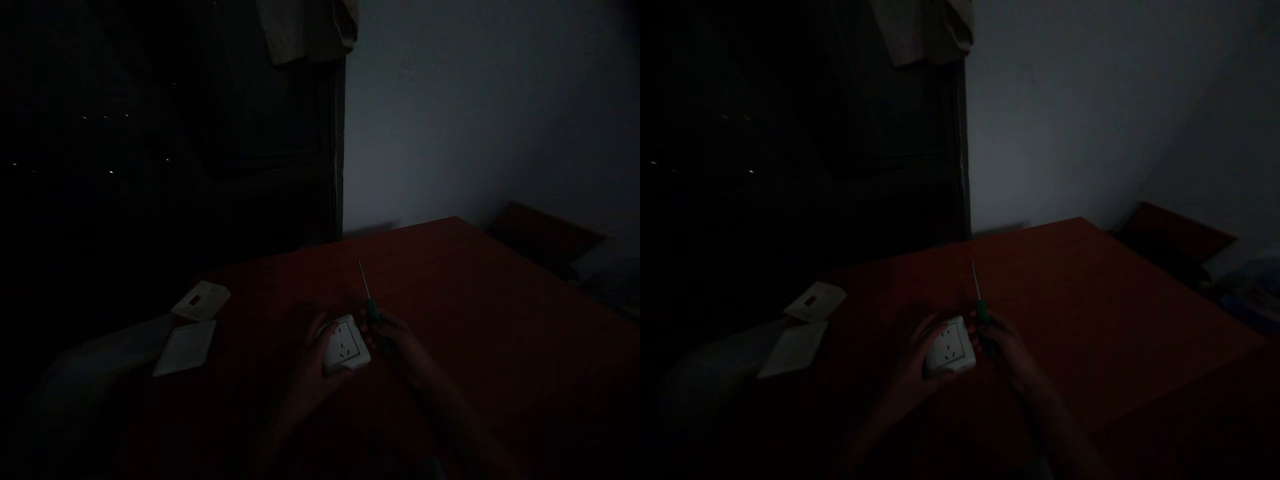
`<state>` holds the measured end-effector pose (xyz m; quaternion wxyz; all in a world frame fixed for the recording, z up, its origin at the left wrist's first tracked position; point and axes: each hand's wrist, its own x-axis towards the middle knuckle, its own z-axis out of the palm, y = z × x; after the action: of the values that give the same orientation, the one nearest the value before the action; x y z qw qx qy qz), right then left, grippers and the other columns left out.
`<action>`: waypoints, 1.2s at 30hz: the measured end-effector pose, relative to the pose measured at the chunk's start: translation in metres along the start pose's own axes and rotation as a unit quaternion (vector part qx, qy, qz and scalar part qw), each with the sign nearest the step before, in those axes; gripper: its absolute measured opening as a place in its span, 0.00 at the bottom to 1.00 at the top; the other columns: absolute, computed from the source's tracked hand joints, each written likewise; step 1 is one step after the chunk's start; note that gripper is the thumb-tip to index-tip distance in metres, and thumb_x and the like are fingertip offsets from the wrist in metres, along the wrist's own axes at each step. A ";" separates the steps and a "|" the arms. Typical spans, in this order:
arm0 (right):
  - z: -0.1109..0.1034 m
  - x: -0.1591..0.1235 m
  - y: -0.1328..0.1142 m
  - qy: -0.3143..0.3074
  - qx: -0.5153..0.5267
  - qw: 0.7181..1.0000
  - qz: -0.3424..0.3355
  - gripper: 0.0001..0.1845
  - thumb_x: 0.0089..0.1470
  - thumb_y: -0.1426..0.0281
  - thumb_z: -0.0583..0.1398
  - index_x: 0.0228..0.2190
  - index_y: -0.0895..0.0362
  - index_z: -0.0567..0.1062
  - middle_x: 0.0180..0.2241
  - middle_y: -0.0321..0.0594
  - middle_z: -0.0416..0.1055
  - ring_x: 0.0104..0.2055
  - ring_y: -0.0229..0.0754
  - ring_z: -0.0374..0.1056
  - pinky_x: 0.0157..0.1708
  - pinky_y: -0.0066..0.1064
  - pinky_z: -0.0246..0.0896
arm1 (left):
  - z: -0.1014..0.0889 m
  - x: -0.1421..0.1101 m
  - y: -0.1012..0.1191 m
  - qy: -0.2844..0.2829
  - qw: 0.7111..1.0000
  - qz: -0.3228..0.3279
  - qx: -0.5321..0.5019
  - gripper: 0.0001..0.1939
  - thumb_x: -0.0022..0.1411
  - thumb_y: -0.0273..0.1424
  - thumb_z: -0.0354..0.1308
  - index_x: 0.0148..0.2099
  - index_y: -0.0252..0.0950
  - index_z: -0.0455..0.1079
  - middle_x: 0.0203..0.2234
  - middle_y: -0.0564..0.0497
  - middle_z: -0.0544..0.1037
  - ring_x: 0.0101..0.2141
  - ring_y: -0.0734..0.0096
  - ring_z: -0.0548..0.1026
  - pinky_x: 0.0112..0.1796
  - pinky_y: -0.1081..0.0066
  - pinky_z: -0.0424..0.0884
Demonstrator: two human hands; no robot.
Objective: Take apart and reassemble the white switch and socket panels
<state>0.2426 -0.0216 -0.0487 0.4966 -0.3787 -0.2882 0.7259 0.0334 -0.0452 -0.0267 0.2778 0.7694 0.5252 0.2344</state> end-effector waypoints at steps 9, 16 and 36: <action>0.001 -0.001 -0.001 0.003 -0.004 1.000 -0.002 0.16 0.46 0.70 0.64 0.40 0.56 0.76 0.31 0.38 0.75 0.28 0.38 0.68 0.29 0.29 0.60 | 0.003 0.000 0.000 0.002 1.000 -0.010 -0.027 0.38 0.49 0.29 0.66 0.62 0.47 0.57 0.62 0.49 0.57 0.61 0.53 0.57 0.59 0.55 0.56; 0.001 -0.001 -0.002 0.000 -0.023 1.000 -0.009 0.16 0.46 0.70 0.63 0.40 0.56 0.76 0.32 0.39 0.74 0.29 0.38 0.68 0.29 0.29 0.60 | 0.007 -0.003 -0.003 -0.013 1.000 -0.006 -0.023 0.40 0.50 0.29 0.65 0.63 0.46 0.54 0.63 0.48 0.56 0.61 0.53 0.56 0.59 0.54 0.56; 0.012 0.005 0.015 0.072 -0.365 0.923 -0.094 0.18 0.47 0.58 0.61 0.35 0.59 0.77 0.29 0.38 0.74 0.30 0.42 0.68 0.27 0.28 0.62 | 0.013 -0.003 -0.018 0.007 0.994 -0.040 -0.101 0.43 0.48 0.34 0.67 0.64 0.45 0.54 0.63 0.47 0.55 0.61 0.49 0.55 0.60 0.53 0.53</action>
<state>0.2243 -0.0227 -0.0551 0.4091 -0.5560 -0.5315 0.4910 0.0288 -0.0453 -0.0490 0.3595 0.7141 0.5310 0.2808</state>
